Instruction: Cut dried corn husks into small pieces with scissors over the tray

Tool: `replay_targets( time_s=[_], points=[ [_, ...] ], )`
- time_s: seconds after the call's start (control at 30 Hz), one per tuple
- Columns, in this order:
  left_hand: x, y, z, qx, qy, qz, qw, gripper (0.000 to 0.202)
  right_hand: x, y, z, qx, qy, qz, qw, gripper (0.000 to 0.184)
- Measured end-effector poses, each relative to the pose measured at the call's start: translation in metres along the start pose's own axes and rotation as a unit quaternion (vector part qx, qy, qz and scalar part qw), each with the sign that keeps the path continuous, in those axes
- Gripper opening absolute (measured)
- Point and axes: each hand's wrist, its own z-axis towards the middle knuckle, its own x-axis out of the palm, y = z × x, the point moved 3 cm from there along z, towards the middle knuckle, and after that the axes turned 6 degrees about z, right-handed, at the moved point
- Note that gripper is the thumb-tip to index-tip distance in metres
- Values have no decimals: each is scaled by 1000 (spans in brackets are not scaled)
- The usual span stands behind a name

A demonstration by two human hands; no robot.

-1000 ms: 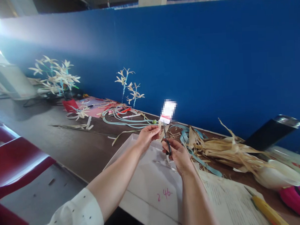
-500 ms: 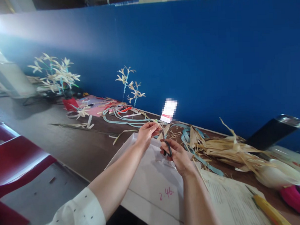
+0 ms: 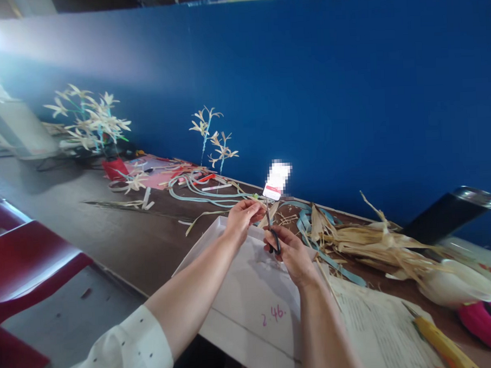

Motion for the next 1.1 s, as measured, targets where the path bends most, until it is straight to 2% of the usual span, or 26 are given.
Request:
replay_targets(
  time_s=[0.73,0.93,1.1],
  points=[
    [-1,5,1,-22,13,-15,1000,25,3,0,2,-28,-25,1,999,37],
    [-3,6,4,-27,-20,-14,999,27,2,0,2,-17,-14,-12,1000,35],
    [-4,6,5,-21,-19,-16,999,29,3,-1,2,-14,-15,-1,1000,33]
  ],
)
